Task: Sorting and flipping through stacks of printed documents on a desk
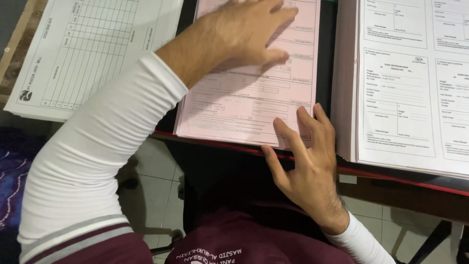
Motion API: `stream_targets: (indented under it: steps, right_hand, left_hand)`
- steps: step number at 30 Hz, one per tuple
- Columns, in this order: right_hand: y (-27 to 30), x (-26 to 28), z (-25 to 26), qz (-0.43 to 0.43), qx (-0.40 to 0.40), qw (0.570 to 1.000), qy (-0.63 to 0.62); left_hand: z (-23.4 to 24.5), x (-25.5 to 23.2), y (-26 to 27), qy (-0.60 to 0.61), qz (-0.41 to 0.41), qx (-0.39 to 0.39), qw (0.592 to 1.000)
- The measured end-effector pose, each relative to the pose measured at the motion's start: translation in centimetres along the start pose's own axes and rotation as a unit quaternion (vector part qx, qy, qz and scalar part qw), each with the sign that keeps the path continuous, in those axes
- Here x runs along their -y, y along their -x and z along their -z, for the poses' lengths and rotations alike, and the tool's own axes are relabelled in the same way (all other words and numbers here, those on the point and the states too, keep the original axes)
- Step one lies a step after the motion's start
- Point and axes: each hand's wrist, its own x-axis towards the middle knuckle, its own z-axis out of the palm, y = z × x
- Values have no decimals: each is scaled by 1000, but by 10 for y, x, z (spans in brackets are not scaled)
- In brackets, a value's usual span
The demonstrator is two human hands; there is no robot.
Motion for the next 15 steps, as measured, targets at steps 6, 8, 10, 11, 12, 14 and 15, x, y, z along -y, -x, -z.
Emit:
stream_targets:
  steps: [6,8,10,11,12,14,15]
  right_hand:
    - [-3,6,4,-10,15,1000,-20]
    - [-2,7,3,-17,24,999,-31]
    - [-2,5,0,9,8,1000,9]
    - [-2,5,0,11,9,1000,9]
    - [-2,6,0,6,9,1000,13]
    - [-2,5,-1,1,7,1000,19]
    - [-1,4,-2,5,7,1000,29]
  left_hand:
    - [5,1,42,-9,81,110,991]
    - [3,14,45,-12,82,97,992]
    - [0,26,46,-24,87,96,991]
    - [2,25,48,-24,89,95,991]
    - [4,24,51,-8,100,104,989]
    - [7,23,52,6,110,112,988]
    - [8,22,53,13,106,104,989]
